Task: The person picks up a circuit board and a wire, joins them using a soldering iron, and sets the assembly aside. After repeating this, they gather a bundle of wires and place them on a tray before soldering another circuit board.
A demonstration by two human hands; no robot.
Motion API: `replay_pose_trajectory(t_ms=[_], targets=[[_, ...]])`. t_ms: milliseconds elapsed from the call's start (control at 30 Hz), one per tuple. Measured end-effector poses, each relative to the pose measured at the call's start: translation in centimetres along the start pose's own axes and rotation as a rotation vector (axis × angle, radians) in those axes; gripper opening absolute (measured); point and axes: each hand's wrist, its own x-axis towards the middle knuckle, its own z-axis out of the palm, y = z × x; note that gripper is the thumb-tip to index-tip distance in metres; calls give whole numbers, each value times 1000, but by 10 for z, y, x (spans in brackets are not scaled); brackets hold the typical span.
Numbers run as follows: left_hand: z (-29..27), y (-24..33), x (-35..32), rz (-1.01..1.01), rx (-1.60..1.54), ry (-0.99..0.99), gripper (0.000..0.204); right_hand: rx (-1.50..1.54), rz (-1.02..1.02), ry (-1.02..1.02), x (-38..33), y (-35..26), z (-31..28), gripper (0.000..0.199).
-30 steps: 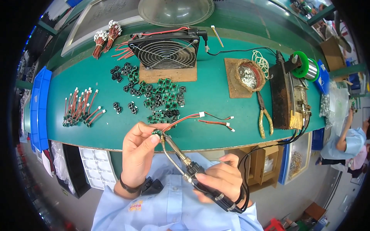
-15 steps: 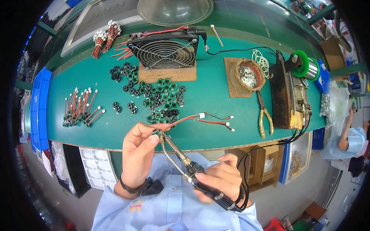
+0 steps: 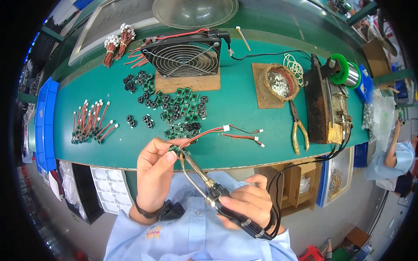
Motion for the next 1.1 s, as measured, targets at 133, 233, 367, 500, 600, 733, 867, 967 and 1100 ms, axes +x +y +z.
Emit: replay_pose_trajectory(t_ms=[133, 233, 367, 500, 600, 733, 867, 967, 1100], targets=[[0, 0, 0, 0, 13, -3, 11, -3, -1, -2, 1, -1, -1, 44], [0, -1, 0, 6, 18, -5, 11, -5, 14, -19, 1, -3, -3, 44], [0, -1, 0, 18, 19, -9, 10, -12, 21, -27, 3, -4, -6, 44], [-4, -1, -1, 46, 11, 15, 9, 2, -24, 4, 0, 1, -9, 45], [-7, 2, -1, 97, -8, 45, 8, -74, -29, 259, -17, 15, -10, 45], [-16, 10, -4, 73, -70, 35, 6, 52, 360, 621, -16, 13, -3, 48], [-20, 14, -5, 7, -198, -54, 4, -41, 369, 649, 8, 52, -9, 48], [-22, 16, -8, -102, -360, -79, 4, -329, 356, 570, 25, 77, -10, 47], [-14, 20, -9, -114, -371, -48, 12, -309, 441, 495, 32, 80, -8, 43]])
